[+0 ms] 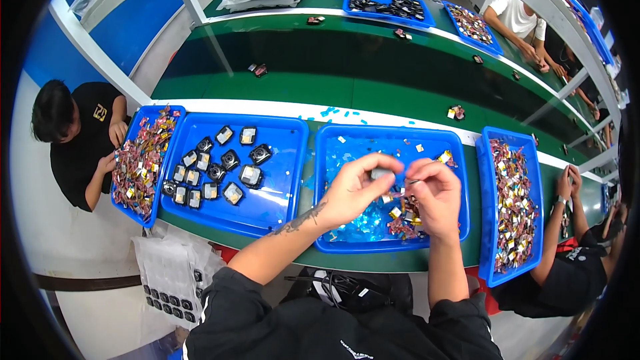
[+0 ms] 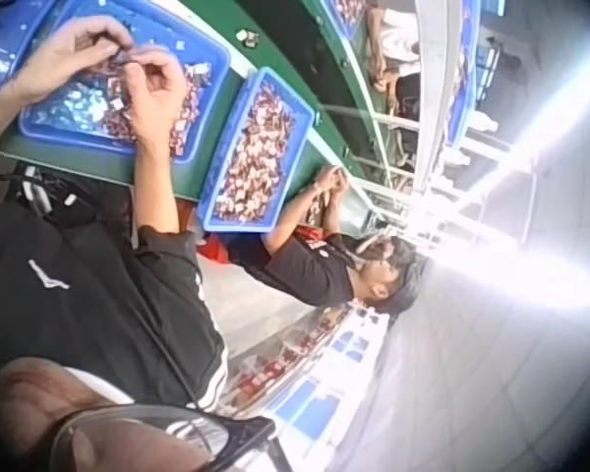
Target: Assembling small electronic components, specifically inserting small chips or parts into a larger casing.
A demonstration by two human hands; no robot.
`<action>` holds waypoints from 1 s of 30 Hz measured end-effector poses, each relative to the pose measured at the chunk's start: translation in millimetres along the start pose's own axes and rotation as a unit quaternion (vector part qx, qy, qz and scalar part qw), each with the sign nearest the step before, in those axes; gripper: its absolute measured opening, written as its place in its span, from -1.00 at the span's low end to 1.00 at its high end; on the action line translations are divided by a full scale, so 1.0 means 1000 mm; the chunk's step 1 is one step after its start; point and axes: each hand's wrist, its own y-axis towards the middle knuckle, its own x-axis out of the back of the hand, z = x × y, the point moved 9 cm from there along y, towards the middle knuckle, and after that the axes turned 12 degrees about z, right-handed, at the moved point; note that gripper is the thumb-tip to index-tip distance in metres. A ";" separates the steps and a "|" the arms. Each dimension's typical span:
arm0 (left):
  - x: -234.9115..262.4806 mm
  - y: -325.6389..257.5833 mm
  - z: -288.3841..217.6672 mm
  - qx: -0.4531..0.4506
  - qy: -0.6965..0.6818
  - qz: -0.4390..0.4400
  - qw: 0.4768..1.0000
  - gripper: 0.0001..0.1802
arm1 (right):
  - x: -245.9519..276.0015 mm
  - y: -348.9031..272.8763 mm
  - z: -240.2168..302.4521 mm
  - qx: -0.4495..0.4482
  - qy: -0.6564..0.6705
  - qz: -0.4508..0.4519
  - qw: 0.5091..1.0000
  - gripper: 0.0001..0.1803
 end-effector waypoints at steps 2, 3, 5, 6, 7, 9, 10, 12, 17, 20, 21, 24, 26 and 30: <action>0.006 -0.003 -0.012 -0.053 0.046 -0.048 0.996 -0.71 | 0.007 -0.007 0.016 0.011 -0.076 -0.041 0.996 -0.90; 0.007 -0.004 -0.013 -0.048 0.067 -0.055 0.995 -0.65 | 0.009 -0.011 0.024 0.007 -0.121 -0.067 0.990 -0.91; 0.008 -0.005 -0.013 -0.037 0.109 -0.067 0.991 -0.53 | 0.002 -0.010 0.027 -0.033 -0.136 -0.088 0.986 -0.88; 0.005 -0.004 -0.016 -0.074 0.119 -0.060 0.988 -0.48 | -0.009 -0.005 0.032 -0.050 -0.234 -0.071 0.968 -0.87; 0.003 -0.006 -0.015 -0.072 0.118 -0.060 0.989 -0.48 | -0.018 -0.001 0.034 -0.068 -0.330 -0.053 0.940 -0.86; -0.002 -0.009 -0.012 -0.060 0.073 -0.055 0.994 -0.49 | -0.026 0.006 0.034 -0.046 -0.358 -0.052 0.931 -0.85; -0.004 -0.008 -0.009 -0.035 0.063 -0.037 0.997 -0.51 | -0.032 0.009 0.040 -0.022 -0.403 -0.048 0.913 -0.85; -0.003 -0.006 -0.002 -0.026 0.036 -0.022 0.999 -0.51 | -0.043 0.012 0.050 0.004 -0.457 -0.054 0.888 -0.85; -0.007 -0.005 0.003 -0.019 -0.022 0.013 0.999 -0.50 | -0.045 0.014 0.055 -0.002 -0.471 -0.061 0.880 -0.88; -0.011 -0.006 0.000 -0.032 -0.015 0.007 0.999 -0.50 | -0.040 0.013 0.051 -0.020 -0.459 -0.068 0.886 -0.90; -0.011 -0.006 0.002 -0.030 -0.017 0.008 0.999 -0.50 | -0.039 0.013 0.050 -0.015 -0.452 -0.065 0.890 -0.90; -0.009 -0.007 0.005 -0.036 -0.021 0.012 0.999 -0.49 | -0.039 0.015 0.050 -0.037 -0.453 -0.059 0.889 -0.91; -0.009 -0.007 0.005 -0.035 -0.020 0.012 0.999 -0.49 | -0.037 0.014 0.048 -0.035 -0.462 -0.058 0.885 -0.91; -0.011 -0.006 0.004 -0.022 -0.013 0.008 1.000 -0.49 | -0.038 0.015 0.050 -0.023 -0.481 -0.049 0.875 -0.90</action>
